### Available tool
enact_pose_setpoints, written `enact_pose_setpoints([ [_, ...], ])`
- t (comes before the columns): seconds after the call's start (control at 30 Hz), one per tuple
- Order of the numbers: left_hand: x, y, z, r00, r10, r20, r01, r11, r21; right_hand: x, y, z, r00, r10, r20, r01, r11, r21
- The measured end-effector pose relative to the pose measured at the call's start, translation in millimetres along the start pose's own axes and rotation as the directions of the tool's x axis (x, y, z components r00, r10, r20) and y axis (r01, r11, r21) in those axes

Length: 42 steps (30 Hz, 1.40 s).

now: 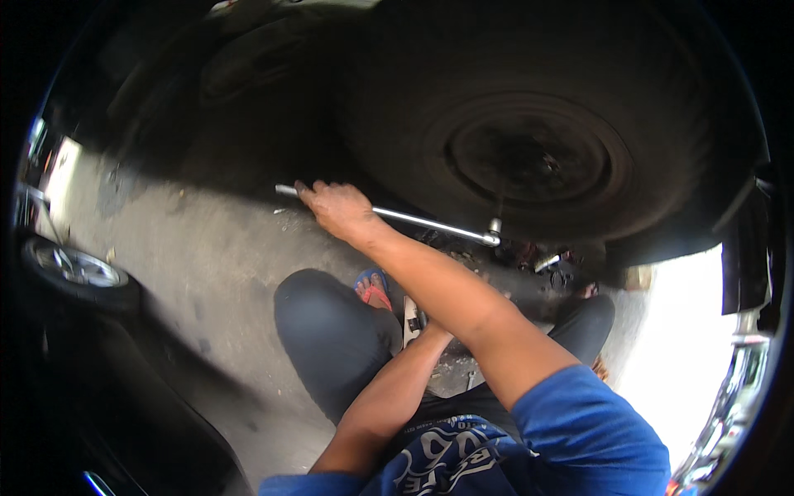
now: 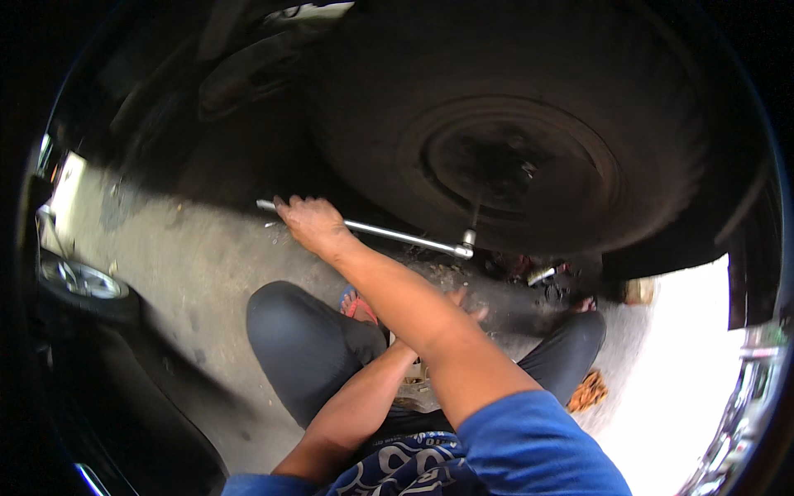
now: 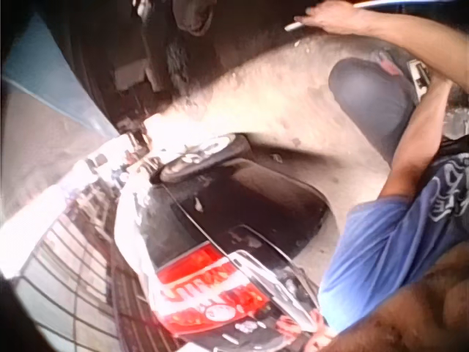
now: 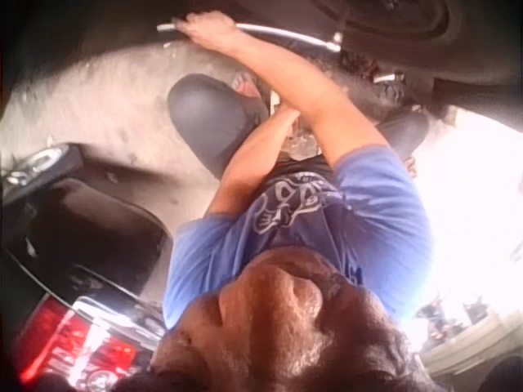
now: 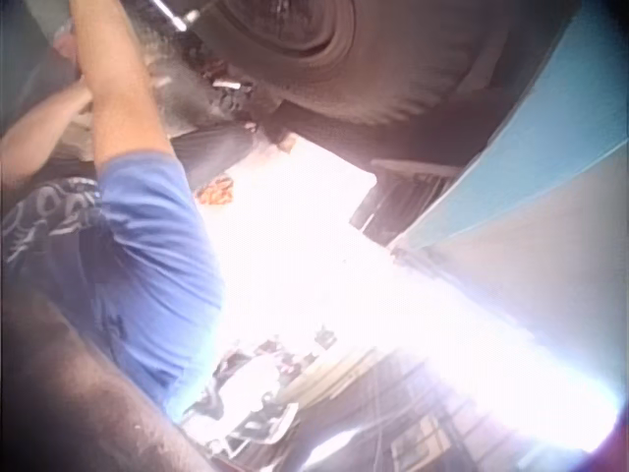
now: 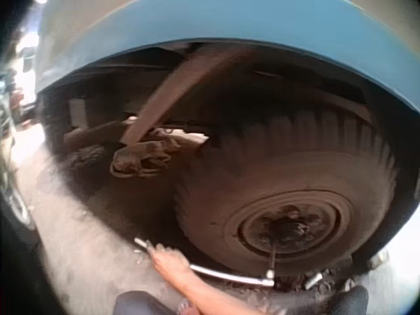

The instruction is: The person sits under a raised vehicle and uses a long metal wrench to tighten the lug nuts on a wheel. The person systematically rotates the wrench to secure each nut in sequence.

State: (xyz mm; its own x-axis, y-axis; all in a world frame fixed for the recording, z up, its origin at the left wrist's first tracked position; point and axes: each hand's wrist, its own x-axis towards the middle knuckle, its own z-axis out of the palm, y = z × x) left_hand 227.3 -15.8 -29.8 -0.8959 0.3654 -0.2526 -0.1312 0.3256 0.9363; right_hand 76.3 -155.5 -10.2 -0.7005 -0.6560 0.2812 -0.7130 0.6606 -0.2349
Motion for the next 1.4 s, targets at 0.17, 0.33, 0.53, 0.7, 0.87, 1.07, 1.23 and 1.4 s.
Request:
enact_pose_setpoints([
  [0.17,-24.4,2.9,-38.4,0.934,-0.220,0.283,0.086,0.904,0.420,-35.6,60.0,71.0,0.866,0.296,0.403,-0.349,0.935,0.061],
  [0.33,-17.8,60.0,-138.4,0.840,-0.540,0.055,0.397,0.680,0.617,-70.1,88.3,98.6,0.813,0.221,0.539,-0.278,0.960,0.026],
  [0.53,46.4,82.7,-57.5,0.915,0.313,-0.254,-0.137,0.833,0.536,-120.8,70.0,84.9,0.899,-0.015,0.438,-0.099,0.967,0.237],
  [0.7,76.7,58.1,-17.2,0.871,0.194,-0.451,-0.044,0.946,0.321,-184.1,81.7,26.1,0.860,0.319,0.398,-0.462,0.818,0.343],
  [0.87,78.5,56.2,-13.0,0.837,0.209,-0.506,-0.077,0.960,0.270,-181.9,84.7,1.1,0.617,0.741,0.266,-0.774,0.507,0.380],
  [1.07,78.0,55.5,-17.4,0.834,0.237,-0.499,-0.129,0.962,0.242,-152.8,83.5,24.4,0.759,0.642,0.111,-0.537,0.520,0.665],
  [1.23,77.3,60.6,-21.3,0.857,0.231,-0.461,-0.150,0.967,0.205,-164.9,98.3,37.0,0.835,0.541,0.097,-0.450,0.572,0.685],
  [1.4,73.0,67.0,-21.2,0.884,0.187,-0.429,-0.183,0.982,0.050,-187.0,104.0,40.9,0.714,0.688,0.128,-0.607,0.518,0.603],
])
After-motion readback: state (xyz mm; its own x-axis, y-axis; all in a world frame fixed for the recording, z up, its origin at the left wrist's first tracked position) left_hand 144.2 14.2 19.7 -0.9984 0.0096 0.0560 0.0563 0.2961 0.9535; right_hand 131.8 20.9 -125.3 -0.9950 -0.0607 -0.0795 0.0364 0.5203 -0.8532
